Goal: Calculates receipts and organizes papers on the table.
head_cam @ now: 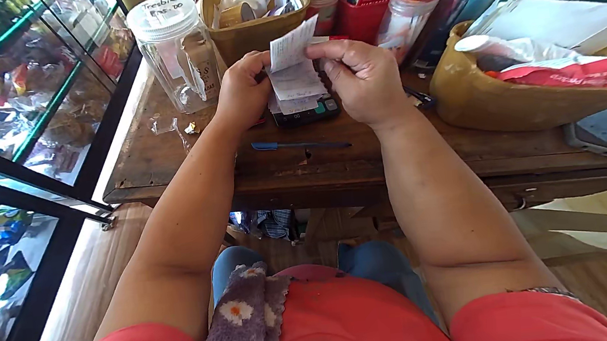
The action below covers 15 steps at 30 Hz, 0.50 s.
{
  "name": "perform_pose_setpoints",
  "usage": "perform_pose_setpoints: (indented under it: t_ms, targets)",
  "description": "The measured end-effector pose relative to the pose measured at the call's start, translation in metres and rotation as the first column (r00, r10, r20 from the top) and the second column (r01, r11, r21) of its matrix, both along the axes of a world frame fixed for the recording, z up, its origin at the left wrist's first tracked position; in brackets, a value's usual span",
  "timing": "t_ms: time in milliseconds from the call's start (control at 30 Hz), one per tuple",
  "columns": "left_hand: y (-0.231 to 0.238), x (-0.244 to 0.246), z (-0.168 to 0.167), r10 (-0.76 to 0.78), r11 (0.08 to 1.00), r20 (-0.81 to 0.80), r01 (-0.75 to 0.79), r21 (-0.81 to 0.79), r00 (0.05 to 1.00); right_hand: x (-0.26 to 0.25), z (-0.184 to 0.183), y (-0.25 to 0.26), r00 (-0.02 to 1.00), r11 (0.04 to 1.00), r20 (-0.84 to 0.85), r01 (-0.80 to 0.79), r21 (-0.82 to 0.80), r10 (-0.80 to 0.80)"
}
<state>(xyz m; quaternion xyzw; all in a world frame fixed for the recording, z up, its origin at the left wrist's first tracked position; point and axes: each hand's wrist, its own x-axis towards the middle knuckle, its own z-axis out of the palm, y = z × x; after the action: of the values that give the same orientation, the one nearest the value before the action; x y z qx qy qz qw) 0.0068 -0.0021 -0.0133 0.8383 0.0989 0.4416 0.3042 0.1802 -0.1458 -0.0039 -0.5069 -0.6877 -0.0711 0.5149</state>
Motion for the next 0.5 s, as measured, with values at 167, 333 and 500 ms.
perform_pose_setpoints:
  t_ms: [167, 333, 500]
  targets:
    - [-0.0014, 0.0002, 0.0003, 0.000, 1.000, -0.015, 0.000, 0.023, 1.000, -0.0025, -0.0001, 0.0017, 0.999, 0.999, 0.036, 0.037, -0.021, -0.036]
    - [-0.0057, -0.0018, 0.0010, -0.063, 0.997, -0.038, 0.064, 0.042, 0.997, -0.0043, 0.0024, 0.0023, 0.998, 0.997, -0.023, 0.063, -0.047, -0.064]
    - [-0.0063, -0.0009, 0.0000, -0.101, 0.992, -0.030, 0.103, 0.076, 0.994, -0.0006, 0.0008, 0.0034, 0.992, 0.994, -0.057, 0.109, 0.002, -0.108]
